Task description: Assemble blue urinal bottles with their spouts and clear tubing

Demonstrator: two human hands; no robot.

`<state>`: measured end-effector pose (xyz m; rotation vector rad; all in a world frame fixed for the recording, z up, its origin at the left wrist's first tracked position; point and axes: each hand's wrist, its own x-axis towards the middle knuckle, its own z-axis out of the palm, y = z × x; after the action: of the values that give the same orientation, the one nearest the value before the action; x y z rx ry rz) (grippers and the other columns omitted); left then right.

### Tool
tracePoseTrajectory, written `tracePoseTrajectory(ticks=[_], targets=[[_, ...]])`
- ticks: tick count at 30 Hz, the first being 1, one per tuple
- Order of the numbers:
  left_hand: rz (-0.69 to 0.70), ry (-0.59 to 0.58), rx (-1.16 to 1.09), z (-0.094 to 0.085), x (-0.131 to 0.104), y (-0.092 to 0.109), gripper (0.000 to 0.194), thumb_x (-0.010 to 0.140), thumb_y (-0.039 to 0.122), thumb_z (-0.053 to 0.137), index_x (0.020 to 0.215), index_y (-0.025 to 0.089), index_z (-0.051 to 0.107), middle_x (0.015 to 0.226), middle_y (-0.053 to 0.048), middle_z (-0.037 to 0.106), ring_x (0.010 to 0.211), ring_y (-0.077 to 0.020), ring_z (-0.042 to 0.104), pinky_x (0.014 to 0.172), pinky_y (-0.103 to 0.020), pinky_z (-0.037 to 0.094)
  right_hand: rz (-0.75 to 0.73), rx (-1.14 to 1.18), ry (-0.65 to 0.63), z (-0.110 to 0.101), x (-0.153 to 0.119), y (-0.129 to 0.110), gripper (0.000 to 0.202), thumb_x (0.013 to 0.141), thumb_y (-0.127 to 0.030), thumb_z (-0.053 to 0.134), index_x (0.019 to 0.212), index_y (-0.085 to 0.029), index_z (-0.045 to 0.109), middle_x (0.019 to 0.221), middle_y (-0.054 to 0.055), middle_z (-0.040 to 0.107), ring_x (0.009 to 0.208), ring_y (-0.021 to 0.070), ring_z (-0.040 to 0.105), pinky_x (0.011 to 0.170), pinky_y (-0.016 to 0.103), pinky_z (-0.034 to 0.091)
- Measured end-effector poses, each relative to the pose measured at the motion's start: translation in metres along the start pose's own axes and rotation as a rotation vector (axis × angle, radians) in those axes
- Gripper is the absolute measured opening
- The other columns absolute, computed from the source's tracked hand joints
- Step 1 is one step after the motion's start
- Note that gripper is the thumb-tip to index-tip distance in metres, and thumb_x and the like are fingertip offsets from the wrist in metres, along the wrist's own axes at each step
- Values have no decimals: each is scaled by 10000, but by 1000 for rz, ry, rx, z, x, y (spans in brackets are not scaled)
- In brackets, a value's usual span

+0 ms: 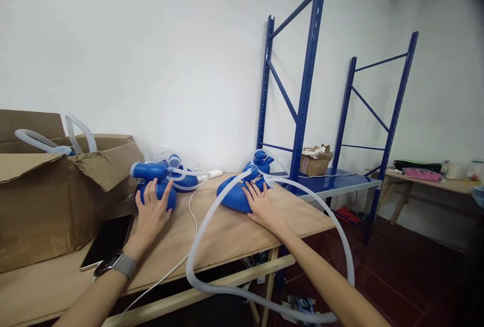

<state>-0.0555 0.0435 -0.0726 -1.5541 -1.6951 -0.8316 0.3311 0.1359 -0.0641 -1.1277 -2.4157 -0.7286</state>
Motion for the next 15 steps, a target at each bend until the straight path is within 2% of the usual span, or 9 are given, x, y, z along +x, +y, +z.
tracePoseTrajectory(ticks=[4,7,9,11,13,15], targets=[[198,20,-36,-3,2,12,690,916,169,557,1576,325,430,1646,-158,327,1542,-369,276,1244,-671,131,-118,195,-14,-13,-10,10,801,868,-389,679,1579,-153,395,1694,165,270,1565,373,216,1251,659,-41],[367,6,-58,-2,5,27,573,946,175,531,1497,334,546,1568,-140,458,1505,-331,363,1263,-632,152,-126,378,16,-21,-15,15,541,946,-479,570,1420,-217,582,1552,122,519,1463,337,413,1275,586,127],[468,11,-77,-2,8,41,539,953,164,512,1465,318,581,1537,-137,500,1487,-313,396,1268,-616,167,-3,467,128,-25,-12,15,415,987,-446,490,1285,-211,658,1351,134,660,1320,323,549,1231,534,282],[527,18,-109,-2,13,58,513,955,163,496,1441,286,603,1522,-140,523,1477,-307,411,1270,-605,183,198,531,277,-31,0,17,400,1013,-412,419,1248,-193,658,1243,153,684,1239,323,586,1156,498,392],[587,17,-149,0,20,76,488,959,174,483,1423,243,617,1519,-149,533,1468,-311,422,1266,-598,202,394,586,391,-40,21,22,440,1035,-402,351,1319,-183,606,1298,162,649,1277,322,554,1126,474,421],[662,7,-190,3,28,95,478,968,168,455,1416,205,616,1519,-164,538,1456,-318,436,1257,-593,228,522,661,402,-51,49,32,488,1057,-404,272,1392,-182,549,1389,151,605,1337,303,517,1146,451,403]])
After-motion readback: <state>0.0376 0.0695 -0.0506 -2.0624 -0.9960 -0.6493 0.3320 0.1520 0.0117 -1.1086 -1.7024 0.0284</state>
